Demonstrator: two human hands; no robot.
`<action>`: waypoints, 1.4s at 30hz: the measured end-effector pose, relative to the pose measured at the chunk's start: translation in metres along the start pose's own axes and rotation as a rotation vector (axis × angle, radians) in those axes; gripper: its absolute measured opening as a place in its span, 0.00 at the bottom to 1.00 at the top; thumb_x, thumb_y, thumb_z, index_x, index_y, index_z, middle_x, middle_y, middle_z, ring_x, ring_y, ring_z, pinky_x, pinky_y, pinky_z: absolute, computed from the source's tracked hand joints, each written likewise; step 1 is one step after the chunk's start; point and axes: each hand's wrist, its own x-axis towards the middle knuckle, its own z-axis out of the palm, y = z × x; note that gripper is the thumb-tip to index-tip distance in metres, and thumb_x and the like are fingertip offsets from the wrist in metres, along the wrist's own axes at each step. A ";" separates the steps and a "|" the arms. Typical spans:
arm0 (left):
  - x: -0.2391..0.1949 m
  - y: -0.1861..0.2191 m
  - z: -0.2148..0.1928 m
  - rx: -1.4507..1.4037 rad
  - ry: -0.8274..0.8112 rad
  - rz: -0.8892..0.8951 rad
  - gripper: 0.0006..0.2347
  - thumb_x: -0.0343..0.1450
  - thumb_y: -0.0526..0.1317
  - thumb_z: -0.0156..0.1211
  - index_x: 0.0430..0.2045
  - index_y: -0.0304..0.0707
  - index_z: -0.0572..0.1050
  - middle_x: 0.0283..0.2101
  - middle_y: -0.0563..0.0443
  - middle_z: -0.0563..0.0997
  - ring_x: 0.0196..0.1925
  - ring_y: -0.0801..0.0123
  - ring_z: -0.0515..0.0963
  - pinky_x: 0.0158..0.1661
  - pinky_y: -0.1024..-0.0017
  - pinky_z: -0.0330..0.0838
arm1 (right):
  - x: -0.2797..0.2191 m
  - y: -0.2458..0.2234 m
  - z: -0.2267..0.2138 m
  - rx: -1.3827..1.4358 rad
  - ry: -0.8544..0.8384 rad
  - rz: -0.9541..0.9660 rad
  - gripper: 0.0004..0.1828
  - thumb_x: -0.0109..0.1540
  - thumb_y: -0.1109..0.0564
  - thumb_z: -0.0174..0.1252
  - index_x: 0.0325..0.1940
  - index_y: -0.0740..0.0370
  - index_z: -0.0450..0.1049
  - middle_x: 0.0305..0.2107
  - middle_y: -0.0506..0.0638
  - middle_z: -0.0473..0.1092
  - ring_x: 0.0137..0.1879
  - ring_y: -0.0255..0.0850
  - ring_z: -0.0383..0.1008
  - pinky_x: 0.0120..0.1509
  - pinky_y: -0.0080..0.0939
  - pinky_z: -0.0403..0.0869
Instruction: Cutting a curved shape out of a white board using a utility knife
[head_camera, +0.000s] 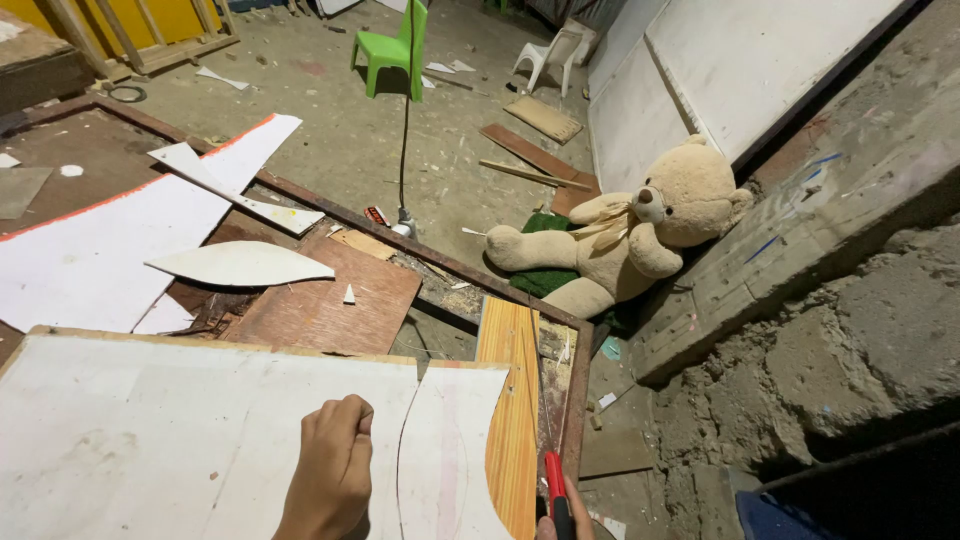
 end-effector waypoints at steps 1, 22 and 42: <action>0.000 -0.001 0.000 -0.004 0.002 0.005 0.04 0.69 0.37 0.41 0.24 0.46 0.63 0.27 0.56 0.68 0.36 0.65 0.65 0.49 0.70 0.60 | 0.000 -0.002 0.001 0.075 -0.007 0.054 0.40 0.58 0.57 0.62 0.76 0.54 0.65 0.28 0.61 0.76 0.20 0.44 0.68 0.31 0.38 0.64; 0.000 -0.001 0.001 -0.032 0.015 0.001 0.05 0.72 0.38 0.39 0.25 0.47 0.62 0.27 0.57 0.71 0.36 0.66 0.63 0.54 0.70 0.55 | 0.014 0.030 0.000 0.113 -0.012 -0.025 0.39 0.56 0.56 0.62 0.74 0.56 0.68 0.27 0.60 0.75 0.19 0.40 0.68 0.29 0.35 0.62; 0.001 -0.009 0.006 -0.041 0.033 -0.070 0.05 0.73 0.41 0.40 0.28 0.46 0.63 0.31 0.57 0.75 0.41 0.63 0.64 0.54 0.68 0.58 | 0.018 0.025 -0.004 0.204 -0.114 0.078 0.42 0.57 0.60 0.63 0.77 0.55 0.63 0.30 0.63 0.77 0.25 0.46 0.73 0.36 0.38 0.65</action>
